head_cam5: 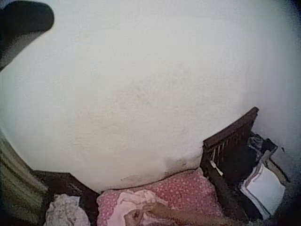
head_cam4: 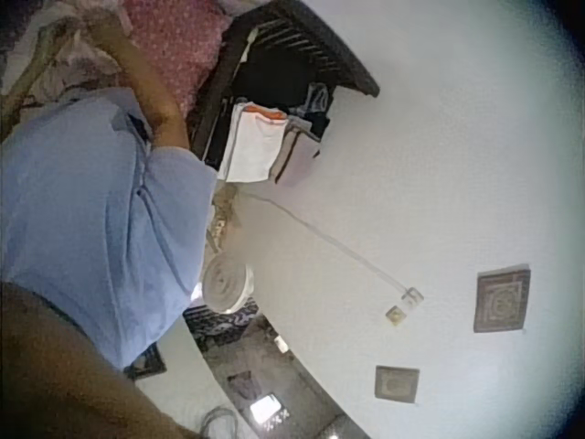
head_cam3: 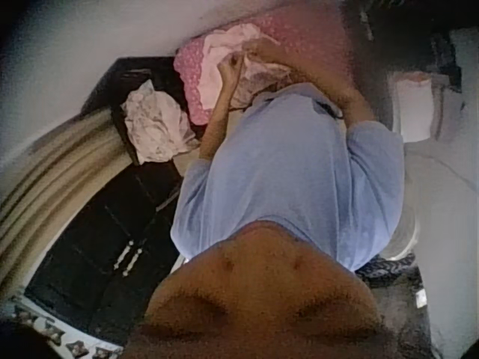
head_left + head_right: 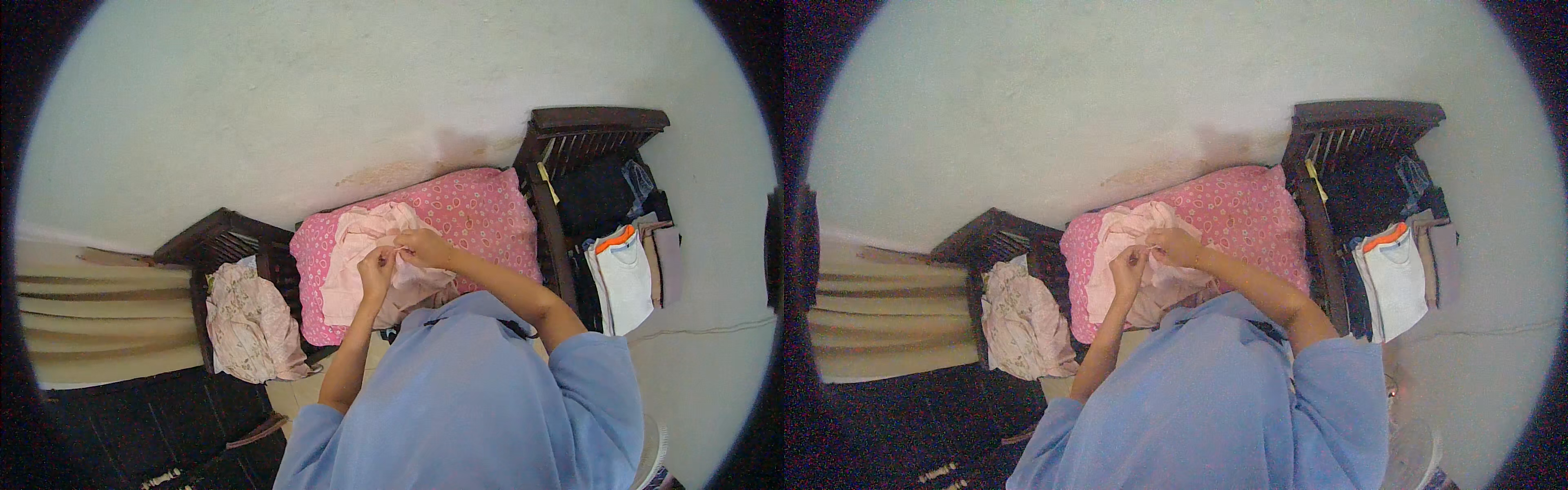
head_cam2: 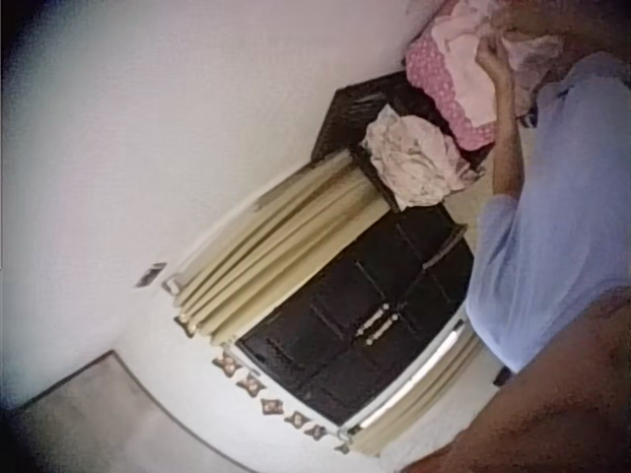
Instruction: The person folds a light pink garment and a floral-patterned garment on a pink patterned cushion placed on a wooden bench. The person smooths and aligns each item, then stacks the folded garments on the bench.
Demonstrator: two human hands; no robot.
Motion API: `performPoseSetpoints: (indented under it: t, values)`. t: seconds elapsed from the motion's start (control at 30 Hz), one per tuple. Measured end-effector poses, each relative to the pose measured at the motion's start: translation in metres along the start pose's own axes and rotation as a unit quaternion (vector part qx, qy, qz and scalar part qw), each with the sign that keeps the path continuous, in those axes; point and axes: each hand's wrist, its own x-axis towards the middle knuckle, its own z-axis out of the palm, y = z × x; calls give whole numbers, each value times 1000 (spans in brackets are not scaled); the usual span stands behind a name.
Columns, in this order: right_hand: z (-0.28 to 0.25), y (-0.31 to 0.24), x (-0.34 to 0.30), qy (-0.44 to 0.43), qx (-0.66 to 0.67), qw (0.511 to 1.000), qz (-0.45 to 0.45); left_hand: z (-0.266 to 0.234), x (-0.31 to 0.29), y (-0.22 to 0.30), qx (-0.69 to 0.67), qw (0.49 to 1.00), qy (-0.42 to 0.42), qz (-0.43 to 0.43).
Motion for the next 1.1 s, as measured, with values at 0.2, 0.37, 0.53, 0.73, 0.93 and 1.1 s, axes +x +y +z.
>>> performPoseSetpoints:
  t: [0.2, 0.37, 0.53, 0.73, 0.93, 1.1]
  values:
    - [-3, -2, -8, -10, -115, 993, -40, 0, 3, 13, -6, 997, -43, -69]
    - [-7, 3, -3, -45, -198, 968, -148, 10, -2, -19, -278, 939, -105, -172]
    - [-32, -19, -1, -84, -204, 964, -149, 6, -8, -19, -381, 882, -165, -221]
    - [-23, -1, -15, -136, -133, 981, -45, 7, 5, -9, -195, 963, -172, -64]
    - [-36, 24, -18, 77, -89, 992, -51, 42, 6, -3, -353, 927, -13, -125]
    - [-35, 75, -30, 171, -107, 965, 168, 43, 4, -93, -159, 958, 112, -208]
